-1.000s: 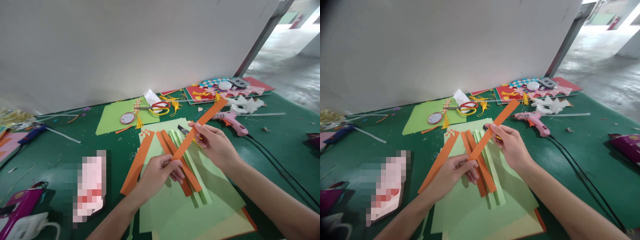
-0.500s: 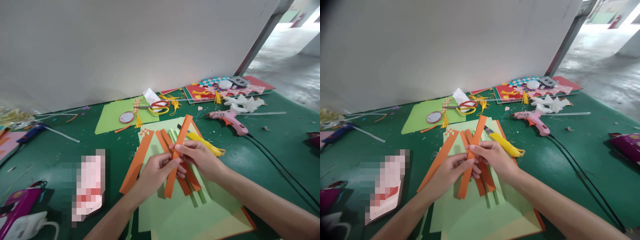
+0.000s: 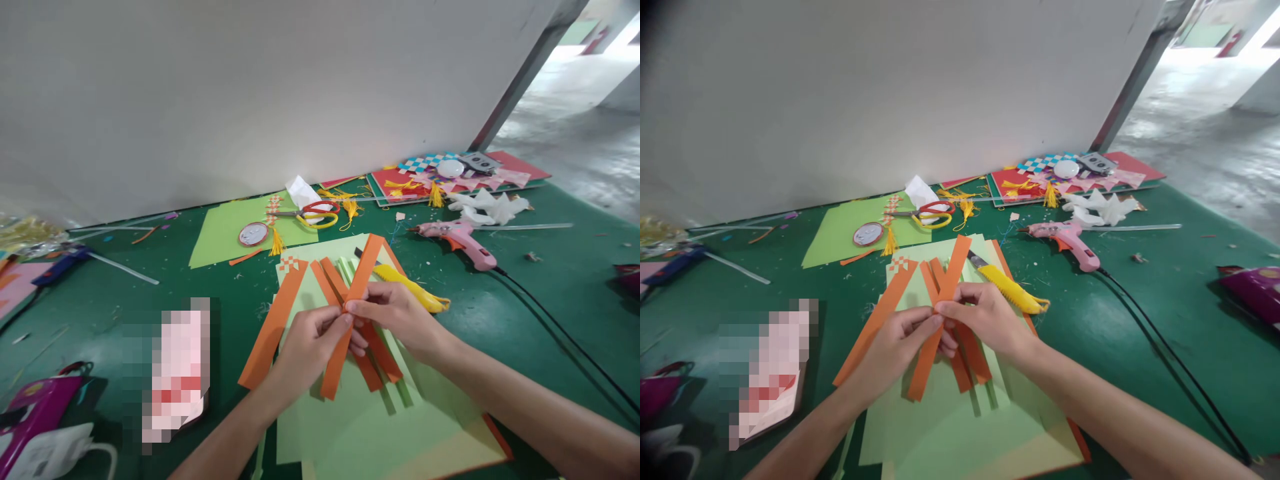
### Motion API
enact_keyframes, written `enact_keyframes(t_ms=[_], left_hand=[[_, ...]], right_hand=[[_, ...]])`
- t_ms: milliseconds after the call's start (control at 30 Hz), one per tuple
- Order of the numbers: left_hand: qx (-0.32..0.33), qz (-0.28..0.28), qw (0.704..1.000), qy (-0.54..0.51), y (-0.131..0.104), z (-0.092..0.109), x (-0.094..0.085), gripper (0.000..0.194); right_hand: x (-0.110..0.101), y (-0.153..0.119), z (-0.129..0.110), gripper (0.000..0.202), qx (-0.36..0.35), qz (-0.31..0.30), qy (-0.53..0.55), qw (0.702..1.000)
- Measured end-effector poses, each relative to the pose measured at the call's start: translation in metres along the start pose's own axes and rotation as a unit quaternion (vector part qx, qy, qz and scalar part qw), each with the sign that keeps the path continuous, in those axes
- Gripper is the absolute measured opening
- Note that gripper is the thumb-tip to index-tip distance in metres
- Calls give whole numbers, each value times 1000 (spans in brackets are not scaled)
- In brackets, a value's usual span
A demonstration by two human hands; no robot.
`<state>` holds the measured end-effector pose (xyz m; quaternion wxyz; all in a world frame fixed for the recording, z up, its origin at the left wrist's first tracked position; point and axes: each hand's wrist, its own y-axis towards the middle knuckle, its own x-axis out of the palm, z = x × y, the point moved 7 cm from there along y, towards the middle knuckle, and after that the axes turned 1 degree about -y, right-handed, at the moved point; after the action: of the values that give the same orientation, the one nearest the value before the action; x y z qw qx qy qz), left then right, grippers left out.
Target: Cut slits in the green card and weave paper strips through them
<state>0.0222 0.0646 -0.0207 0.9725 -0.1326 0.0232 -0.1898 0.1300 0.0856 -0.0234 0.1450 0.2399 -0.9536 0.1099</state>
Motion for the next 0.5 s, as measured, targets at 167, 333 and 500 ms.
enact_keyframes(t_ms=[167,333,500], left_hand=[[-2,1,1000,2,-1,2,-1,33],[-15,-10,1000,-1,-2,2,0,31],[-28,-12,1000,7,-3,2,0,30]], right_hand=[[1,-1,0,29,4,-12,-5,1000],[-24,1,-11,38,6,92,-93,991],[-33,2,-14,39,0,121,-78,990]])
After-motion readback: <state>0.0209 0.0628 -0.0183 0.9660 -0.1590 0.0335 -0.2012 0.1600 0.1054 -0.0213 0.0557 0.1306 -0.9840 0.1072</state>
